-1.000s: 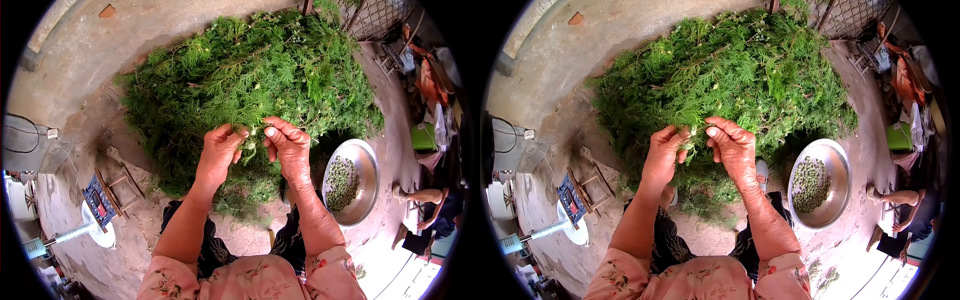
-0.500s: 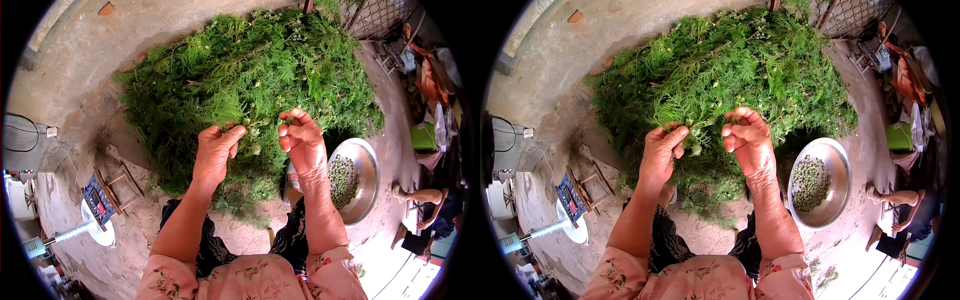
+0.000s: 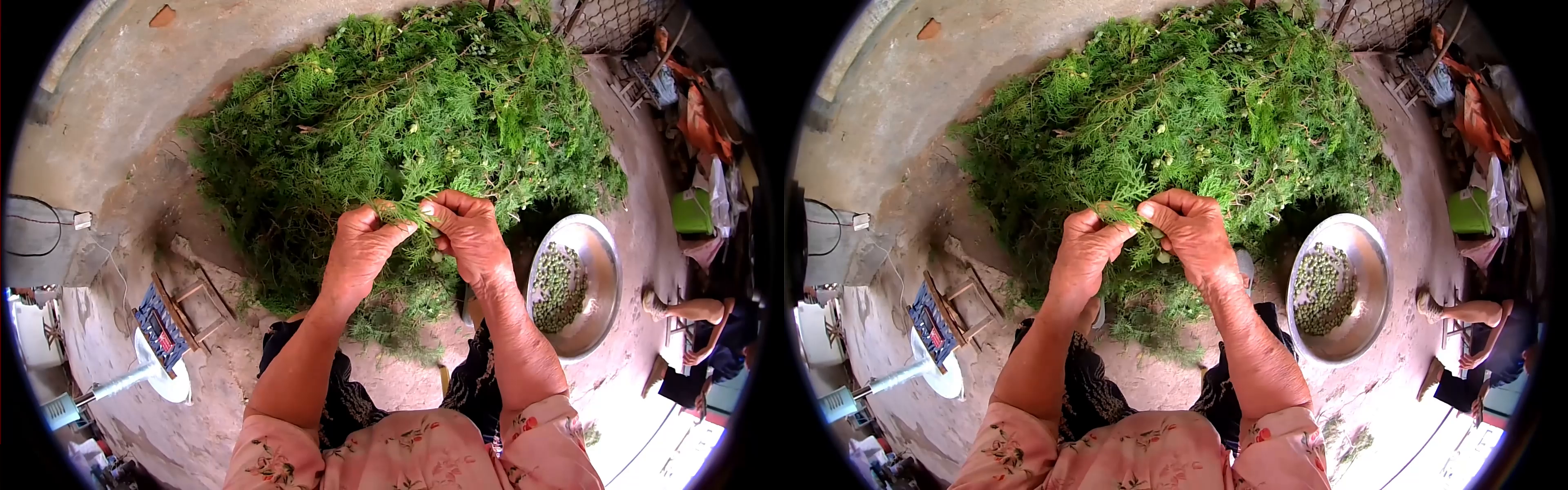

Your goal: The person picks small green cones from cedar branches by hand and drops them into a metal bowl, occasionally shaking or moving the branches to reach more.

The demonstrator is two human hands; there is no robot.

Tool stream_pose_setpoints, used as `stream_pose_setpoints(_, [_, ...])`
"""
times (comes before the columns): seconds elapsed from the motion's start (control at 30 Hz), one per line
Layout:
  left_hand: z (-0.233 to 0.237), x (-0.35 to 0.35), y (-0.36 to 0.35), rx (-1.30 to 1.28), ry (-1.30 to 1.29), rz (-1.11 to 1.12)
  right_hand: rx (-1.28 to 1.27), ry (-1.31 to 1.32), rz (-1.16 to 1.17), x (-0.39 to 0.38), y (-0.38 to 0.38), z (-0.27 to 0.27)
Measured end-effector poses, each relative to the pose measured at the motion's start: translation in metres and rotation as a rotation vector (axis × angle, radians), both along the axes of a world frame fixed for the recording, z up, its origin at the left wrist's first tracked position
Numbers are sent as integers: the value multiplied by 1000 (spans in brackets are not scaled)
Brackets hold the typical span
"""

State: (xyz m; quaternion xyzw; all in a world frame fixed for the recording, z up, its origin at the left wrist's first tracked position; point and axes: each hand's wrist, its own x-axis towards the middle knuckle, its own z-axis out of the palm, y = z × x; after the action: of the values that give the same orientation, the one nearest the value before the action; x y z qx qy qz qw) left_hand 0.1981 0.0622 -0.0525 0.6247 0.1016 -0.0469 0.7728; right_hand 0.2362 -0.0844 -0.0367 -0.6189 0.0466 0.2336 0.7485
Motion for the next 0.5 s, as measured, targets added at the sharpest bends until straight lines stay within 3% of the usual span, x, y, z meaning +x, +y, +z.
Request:
stream_pose_setpoints(0.13, [-2,0,-1,-201,4,6,183,180,-58,0,-3,-5])
stream_pose_setpoints(0.33, [-2,3,0,-274,8,123,444,116,-144,6,-11,6])
stream_pose_setpoints(0.47, [-3,5,0,-255,-23,211,434,93,-125,1,-10,5])
stream_pose_setpoints(0.5, [-3,5,0,-254,-23,210,258,25,-79,-3,-8,5])
